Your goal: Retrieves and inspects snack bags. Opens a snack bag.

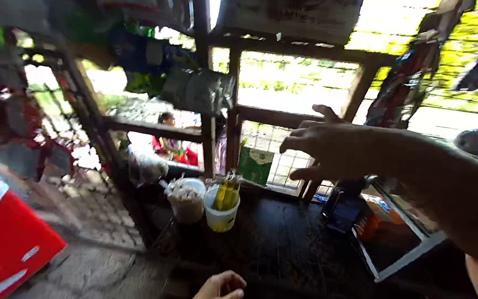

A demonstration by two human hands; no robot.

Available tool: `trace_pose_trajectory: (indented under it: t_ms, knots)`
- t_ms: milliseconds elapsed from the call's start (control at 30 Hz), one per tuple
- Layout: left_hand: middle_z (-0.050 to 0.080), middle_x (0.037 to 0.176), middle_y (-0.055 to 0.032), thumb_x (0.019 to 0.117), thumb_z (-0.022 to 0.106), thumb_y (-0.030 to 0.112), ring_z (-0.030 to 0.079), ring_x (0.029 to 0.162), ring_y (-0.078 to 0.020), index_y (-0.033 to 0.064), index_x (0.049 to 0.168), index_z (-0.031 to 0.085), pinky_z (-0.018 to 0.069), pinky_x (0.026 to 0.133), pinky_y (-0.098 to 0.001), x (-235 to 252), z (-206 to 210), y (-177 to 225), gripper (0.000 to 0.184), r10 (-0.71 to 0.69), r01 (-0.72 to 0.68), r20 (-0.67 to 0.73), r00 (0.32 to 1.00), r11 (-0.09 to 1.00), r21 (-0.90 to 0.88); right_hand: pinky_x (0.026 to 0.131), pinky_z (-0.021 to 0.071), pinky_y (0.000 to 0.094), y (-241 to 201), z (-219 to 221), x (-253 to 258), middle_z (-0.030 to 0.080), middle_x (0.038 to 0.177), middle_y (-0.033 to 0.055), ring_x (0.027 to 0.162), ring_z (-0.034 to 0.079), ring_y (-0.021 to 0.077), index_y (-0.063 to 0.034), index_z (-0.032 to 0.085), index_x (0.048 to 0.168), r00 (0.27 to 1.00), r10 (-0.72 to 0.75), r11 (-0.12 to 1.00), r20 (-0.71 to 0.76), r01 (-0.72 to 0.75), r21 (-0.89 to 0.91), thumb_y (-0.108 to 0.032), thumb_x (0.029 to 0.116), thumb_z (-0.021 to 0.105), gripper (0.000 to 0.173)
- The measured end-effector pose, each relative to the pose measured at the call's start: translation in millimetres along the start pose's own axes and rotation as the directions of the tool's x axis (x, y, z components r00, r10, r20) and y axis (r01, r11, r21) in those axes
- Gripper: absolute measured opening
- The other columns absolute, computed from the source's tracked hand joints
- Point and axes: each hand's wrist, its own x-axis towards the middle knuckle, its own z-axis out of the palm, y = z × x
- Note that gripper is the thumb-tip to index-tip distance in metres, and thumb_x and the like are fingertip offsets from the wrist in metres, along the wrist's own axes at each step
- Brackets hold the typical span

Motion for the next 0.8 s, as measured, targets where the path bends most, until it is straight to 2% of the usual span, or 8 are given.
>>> trace_pose_trajectory:
  t_ms: [67,167,200,267,333,467,633,800]
  knots:
    - [0.071,0.1,-0.0076,0.0986,0.064,0.023,0.066,0.082,-0.0113,0.0015,0.12,0.068,0.0564,0.078,-0.0333,-4.2,10.3,-2.2,0.03,0.022,-0.022,0.002,1.0,1.0,0.002,0.114,0.0248,0.072,-26.1,6.6,-15.5,0.072,0.104,0.0003,0.108,0.066,0.0261,-0.0209,0.07,0.123,0.989,-0.14,0.988,-0.053,0.136,-0.074,-0.061,0.0912,0.065,0.051]
    - [0.071,0.104,-0.0114,0.0995,0.064,0.025,0.067,0.088,-0.0138,-0.0003,0.122,0.066,0.0562,0.083,-0.0355,-16.5,28.3,0.3,0.034,0.003,-0.003,0.007,1.0,1.0,-0.022,0.11,0.028,0.0753,-58.0,20.8,-37.0,0.071,0.104,0.0005,0.106,0.067,0.0262,-0.021,0.071,0.119,0.893,-0.399,0.917,-0.21,0.393,-0.069,-0.064,0.0957,0.049,0.053]
    - [0.071,0.105,-0.0119,0.0994,0.063,0.025,0.067,0.089,-0.0142,-0.0006,0.123,0.066,0.0559,0.084,-0.0358,-22.4,34.4,0.9,0.035,-0.015,0.015,-0.006,1.0,0.999,-0.03,0.11,0.0281,0.075,-66.8,22.5,-43.7,0.071,0.107,0.0016,0.109,0.067,0.027,-0.0203,0.069,0.119,0.861,-0.459,0.885,-0.218,0.464,-0.032,-0.063,0.0979,0.047,0.053]
    - [0.07,0.106,-0.012,0.1,0.063,0.025,0.066,0.09,-0.0142,-0.0001,0.123,0.066,0.0552,0.085,-0.0356,-35.3,45.8,0.8,0.034,-0.054,0.052,-0.033,0.998,0.997,-0.052,0.111,0.0237,0.0762,-83.1,11.1,-57.1,0.07,0.121,0.0105,0.12,0.063,0.036,-0.013,0.065,0.129,0.841,-0.537,0.836,-0.068,0.541,0.093,-0.054,0.1025,0.05,0.051]
    - [0.07,0.107,-0.0124,0.1001,0.063,0.024,0.067,0.092,-0.015,0.0,0.123,0.065,0.0552,0.086,-0.0366,-47.5,53.4,-1.7,0.033,-0.086,0.083,-0.056,0.995,0.995,-0.056,0.112,0.02,0.0774,-94.7,4.8,-62.6,0.067,0.129,0.0167,0.126,0.059,0.0416,-0.0066,0.062,0.135,0.807,-0.588,0.803,0.057,0.575,0.159,-0.045,0.1052,0.051,0.05]
    - [0.07,0.112,-0.0171,0.1001,0.064,0.021,0.069,0.1,-0.0208,-0.0019,0.125,0.064,0.0551,0.094,-0.0413,-81.3,59.3,-4.8,0.034,-0.154,0.151,-0.11,0.982,0.988,-0.034,0.113,0.0189,0.0768,-107.4,25.7,-50.8,0.066,0.131,0.0158,0.128,0.058,0.0395,-0.0073,0.06,0.137,0.722,-0.687,0.718,0.08,0.658,0.227,-0.046,0.1053,0.051,0.051]
    - [0.07,0.112,-0.0165,0.1001,0.064,0.023,0.069,0.101,-0.0191,-0.0011,0.128,0.063,0.0549,0.094,-0.0387,-140.6,41.6,-19.2,0.037,-0.212,0.2,-0.197,0.957,0.976,-0.081,0.108,0.0381,0.0681,-140.9,85.4,1.4,0.069,0.122,0.0027,0.115,0.066,0.0279,-0.0189,0.062,0.132,0.706,-0.695,0.662,-0.136,0.702,0.263,-0.057,0.0948,0.058,0.053]
    - [0.069,0.112,-0.0148,0.0991,0.064,0.023,0.068,0.097,-0.0169,-0.0011,0.129,0.062,0.0554,0.09,-0.0355,-207.1,-7.7,-43.4,0.039,-0.292,0.267,-0.291,0.911,0.956,-0.125,0.107,0.043,0.0587,-215.9,108.9,64.3,0.066,0.126,0.0098,0.119,0.063,0.032,-0.0145,0.057,0.14,0.657,-0.753,0.549,0.026,0.606,0.575,-0.047,0.0968,0.066,0.055]
